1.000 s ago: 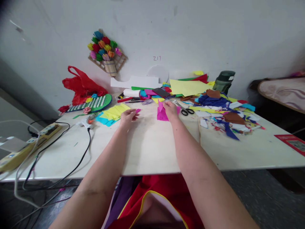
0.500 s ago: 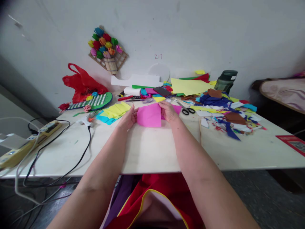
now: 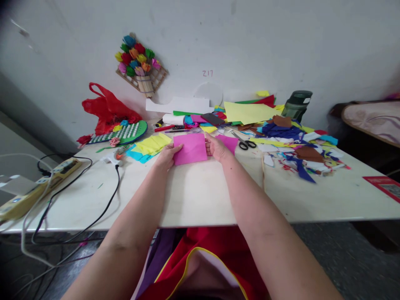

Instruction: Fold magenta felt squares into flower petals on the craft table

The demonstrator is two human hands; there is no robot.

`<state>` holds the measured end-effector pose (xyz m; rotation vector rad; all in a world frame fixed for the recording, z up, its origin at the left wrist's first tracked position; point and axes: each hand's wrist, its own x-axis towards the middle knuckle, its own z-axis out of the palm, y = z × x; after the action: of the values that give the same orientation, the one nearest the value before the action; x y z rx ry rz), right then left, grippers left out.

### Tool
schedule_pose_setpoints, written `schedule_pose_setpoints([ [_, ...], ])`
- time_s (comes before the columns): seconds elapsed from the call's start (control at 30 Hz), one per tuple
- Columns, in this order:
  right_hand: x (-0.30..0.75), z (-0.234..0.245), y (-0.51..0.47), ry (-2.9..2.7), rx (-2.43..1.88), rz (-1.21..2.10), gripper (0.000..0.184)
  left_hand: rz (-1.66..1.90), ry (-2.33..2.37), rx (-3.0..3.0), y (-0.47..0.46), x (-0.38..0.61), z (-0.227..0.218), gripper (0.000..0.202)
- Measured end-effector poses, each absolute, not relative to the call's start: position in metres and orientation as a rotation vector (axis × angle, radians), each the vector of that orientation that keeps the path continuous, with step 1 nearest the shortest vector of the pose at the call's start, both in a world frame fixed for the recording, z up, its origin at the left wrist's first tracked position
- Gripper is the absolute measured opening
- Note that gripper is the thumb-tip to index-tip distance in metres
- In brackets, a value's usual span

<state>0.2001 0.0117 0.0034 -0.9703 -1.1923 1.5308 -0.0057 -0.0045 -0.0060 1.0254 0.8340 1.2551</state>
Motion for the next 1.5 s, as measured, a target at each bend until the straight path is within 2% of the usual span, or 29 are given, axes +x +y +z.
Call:
schedule_pose_setpoints([
  [0.1, 0.198, -0.004, 0.014, -1.231, -0.993, 1.486, 0.025, 1.245, 0.835, 1.033, -0.003, -0.006, -0.006, 0.040],
  [0.2, 0.195, -0.009, 0.016, -1.258, -1.066, 1.399, 0.018, 1.242, 0.908, 1.003, -0.002, -0.008, -0.004, 0.037],
  [0.37, 0.192, -0.007, 0.013, -1.327, -1.066, 1.439, 0.020, 1.246, 0.939, 0.958, 0.000, -0.014, 0.000, 0.043],
  [0.57, 0.190, -0.007, 0.012, -1.364, -1.124, 1.403, 0.023, 1.198, 0.979, 1.011, -0.004, -0.018, -0.001, 0.029],
  [0.73, 0.189, -0.009, 0.013, -1.318, -1.172, 1.402, 0.024, 1.095, 1.034, 1.102, -0.006, -0.020, 0.001, 0.029],
  [0.97, 0.185, -0.006, 0.007, -1.489, -1.146, 1.414, 0.019, 0.914, 1.113, 1.358, -0.008, -0.020, 0.003, 0.034],
  [1.27, 0.183, -0.006, 0.007, -1.455, -1.155, 1.319, 0.018, 0.974, 1.109, 1.375, -0.008, -0.018, 0.002, 0.031],
  [1.5, 0.183, 0.000, 0.002, -1.436, -1.162, 1.395, 0.014, 0.927, 1.071, 1.342, -0.006, -0.020, 0.000, 0.031],
])
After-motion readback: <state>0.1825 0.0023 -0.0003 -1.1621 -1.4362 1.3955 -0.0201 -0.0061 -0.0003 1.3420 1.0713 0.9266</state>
